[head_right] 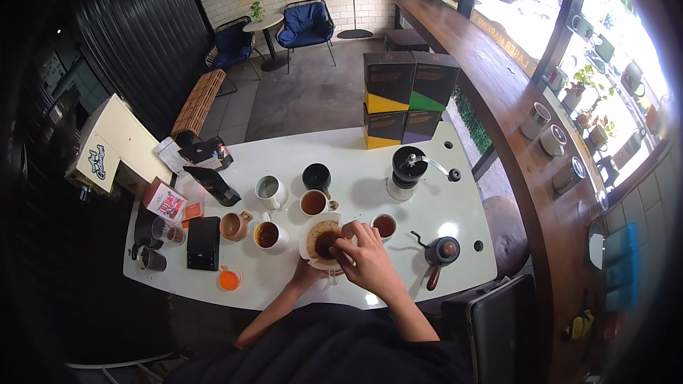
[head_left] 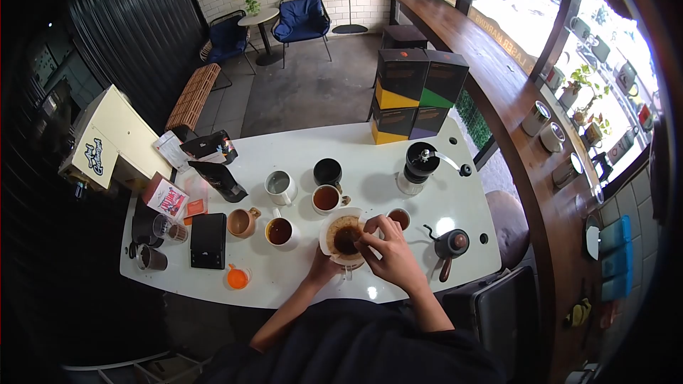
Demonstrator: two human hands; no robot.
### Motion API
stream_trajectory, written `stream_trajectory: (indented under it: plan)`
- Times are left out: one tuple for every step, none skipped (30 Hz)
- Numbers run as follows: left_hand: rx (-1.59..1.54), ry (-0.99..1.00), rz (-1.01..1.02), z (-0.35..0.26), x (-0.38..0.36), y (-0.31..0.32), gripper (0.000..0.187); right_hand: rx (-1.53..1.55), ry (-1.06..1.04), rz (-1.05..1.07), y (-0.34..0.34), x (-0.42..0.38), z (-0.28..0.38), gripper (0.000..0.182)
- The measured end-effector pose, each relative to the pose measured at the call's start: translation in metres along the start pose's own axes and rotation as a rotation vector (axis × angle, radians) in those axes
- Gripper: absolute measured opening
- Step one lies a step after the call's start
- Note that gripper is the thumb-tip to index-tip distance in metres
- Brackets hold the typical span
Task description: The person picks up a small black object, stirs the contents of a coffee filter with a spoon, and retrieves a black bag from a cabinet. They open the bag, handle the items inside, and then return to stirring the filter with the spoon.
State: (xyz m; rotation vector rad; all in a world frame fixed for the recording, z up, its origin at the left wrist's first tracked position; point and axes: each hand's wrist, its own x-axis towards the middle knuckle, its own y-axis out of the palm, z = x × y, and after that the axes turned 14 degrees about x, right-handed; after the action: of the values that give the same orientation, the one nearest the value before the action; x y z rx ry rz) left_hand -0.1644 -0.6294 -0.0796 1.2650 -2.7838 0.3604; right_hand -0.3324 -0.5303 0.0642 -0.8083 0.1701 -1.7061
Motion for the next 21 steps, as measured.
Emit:
stream_trajectory:
  plan:
    - [0.0, 0.004, -0.001, 0.002, -0.001, 0.001, 0.078, 0.022, -0.001, -0.024, 0.001, 0.0, -0.002, 0.014]
    - [-0.051, -0.021, -0.003, 0.003, -0.001, 0.001, 0.079, 0.043, -0.001, -0.048, 0.001, -0.001, -0.003, 0.014]
    - [-0.103, -0.046, -0.006, 0.003, -0.001, 0.002, 0.08, 0.041, -0.004, -0.048, 0.001, -0.001, -0.003, 0.014]
    - [-0.104, -0.043, -0.007, 0.003, 0.001, 0.002, 0.08, 0.013, -0.011, -0.055, 0.001, -0.001, -0.003, 0.014]
    - [-0.133, -0.058, 0.001, 0.003, 0.001, 0.001, 0.081, -0.015, -0.016, -0.063, 0.0, -0.002, -0.003, 0.014]
    - [-0.162, -0.074, 0.011, 0.004, 0.002, 0.001, 0.081, -0.016, -0.017, -0.063, 0.0, -0.002, -0.003, 0.014]
    - [-0.162, -0.073, 0.011, 0.005, 0.001, 0.001, 0.081, 0.023, 0.007, -0.041, -0.001, -0.003, -0.002, 0.014]
    - [-0.155, -0.074, 0.012, 0.005, 0.0, 0.002, 0.081, 0.063, 0.029, -0.018, -0.002, -0.003, -0.002, 0.014]
    - [-0.148, -0.073, 0.012, 0.003, 0.001, 0.002, 0.081, 0.062, 0.026, -0.019, -0.002, -0.002, -0.001, 0.014]
    - [-0.148, -0.071, 0.011, 0.0, 0.001, 0.002, 0.081, 0.04, 0.021, -0.038, -0.002, -0.002, -0.001, 0.014]
    - [-0.173, -0.078, -0.002, -0.003, 0.0, 0.003, 0.081, 0.017, 0.016, -0.058, -0.002, -0.001, -0.001, 0.014]
    - [-0.198, -0.084, -0.014, -0.006, 0.002, 0.003, 0.08, 0.014, 0.012, -0.059, -0.003, -0.001, -0.002, 0.014]
    - [-0.2, -0.082, -0.015, -0.005, 0.002, 0.003, 0.08, 0.016, 0.012, -0.028, -0.004, -0.001, -0.002, 0.014]
    - [-0.137, -0.055, -0.01, -0.004, 0.002, 0.002, 0.078, 0.018, 0.013, 0.002, -0.004, -0.001, -0.002, 0.014]
    - [-0.076, -0.031, -0.004, -0.002, 0.001, 0.002, 0.076, 0.017, 0.014, 0.003, -0.005, -0.001, -0.002, 0.014]
    - [-0.077, -0.032, -0.004, 0.0, 0.0, 0.001, 0.076, 0.014, -0.007, -0.028, -0.004, -0.001, -0.002, 0.014]
    - [-0.086, -0.071, -0.007, 0.001, 0.0, 0.001, 0.074, 0.012, -0.027, -0.059, -0.004, -0.002, -0.002, 0.014]
    - [-0.094, -0.108, -0.01, -0.002, 0.0, 0.001, 0.073, 0.012, -0.026, -0.057, -0.004, -0.002, -0.002, 0.014]
    - [-0.095, -0.108, -0.01, -0.006, 0.0, 0.002, 0.073, 0.002, -0.009, -0.033, -0.003, -0.002, -0.002, 0.015]
    - [-0.142, -0.1, -0.02, -0.009, 0.0, 0.003, 0.073, -0.008, 0.008, -0.009, -0.004, -0.001, -0.002, 0.015]
    - [-0.188, -0.094, -0.03, -0.014, 0.001, 0.003, 0.072, -0.009, 0.009, -0.009, -0.004, -0.001, -0.002, 0.015]
